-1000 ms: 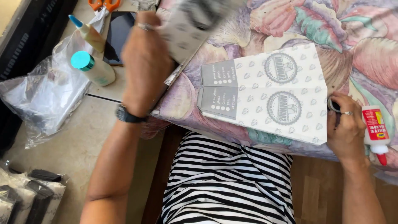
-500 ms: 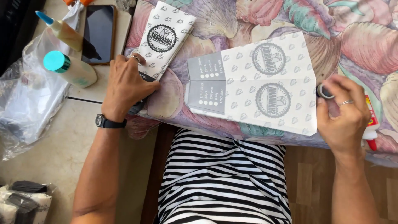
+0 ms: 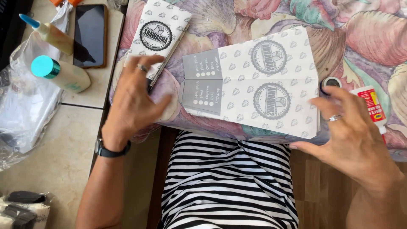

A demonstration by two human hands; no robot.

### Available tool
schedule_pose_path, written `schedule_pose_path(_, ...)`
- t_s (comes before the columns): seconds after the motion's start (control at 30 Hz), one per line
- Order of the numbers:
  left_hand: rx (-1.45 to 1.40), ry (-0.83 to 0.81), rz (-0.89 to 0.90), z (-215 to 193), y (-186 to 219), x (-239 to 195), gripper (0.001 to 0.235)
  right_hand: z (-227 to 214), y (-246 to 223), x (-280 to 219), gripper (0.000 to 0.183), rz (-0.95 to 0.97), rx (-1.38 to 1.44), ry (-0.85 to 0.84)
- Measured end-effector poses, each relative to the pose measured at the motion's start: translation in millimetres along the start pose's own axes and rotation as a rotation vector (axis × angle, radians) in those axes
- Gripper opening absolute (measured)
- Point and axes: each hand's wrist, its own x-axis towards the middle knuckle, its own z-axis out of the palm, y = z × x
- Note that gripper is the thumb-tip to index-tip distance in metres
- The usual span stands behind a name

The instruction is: Folding and creasing printed paper sheets to assemble bags.

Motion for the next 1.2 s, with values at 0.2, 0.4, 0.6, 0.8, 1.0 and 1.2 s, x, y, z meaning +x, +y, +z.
schedule_pose_path(0.2,-0.106,-0.133,0.21,16,30,-5,0.078,13,4,-4,0.094,0.188,0.197,-0.12)
schedule_pose_path(0.4,-0.052,-0.144,0.168,16,40,-2,0.076,21,11,-7,0.075,0.169,0.15,-0.108)
schedule_pose_path(0.6,-0.032,-0.075,0.177,25,34,-6,0.076,30,13,-24,0.064,0.199,0.144,0.007)
schedule_pose_path(0.8,-0.022,-0.059,0.192,27,31,-10,0.067,29,5,-29,0.055,0.166,0.036,0.05)
schedule_pose_path(1.0,-0.068,-0.082,0.108,25,33,-9,0.072,21,-1,-24,0.053,0.111,0.042,0.07)
schedule_pose_path(1.2,-0.086,0.006,0.247,31,27,-11,0.051,14,0,-17,0.057,0.012,0.005,0.068)
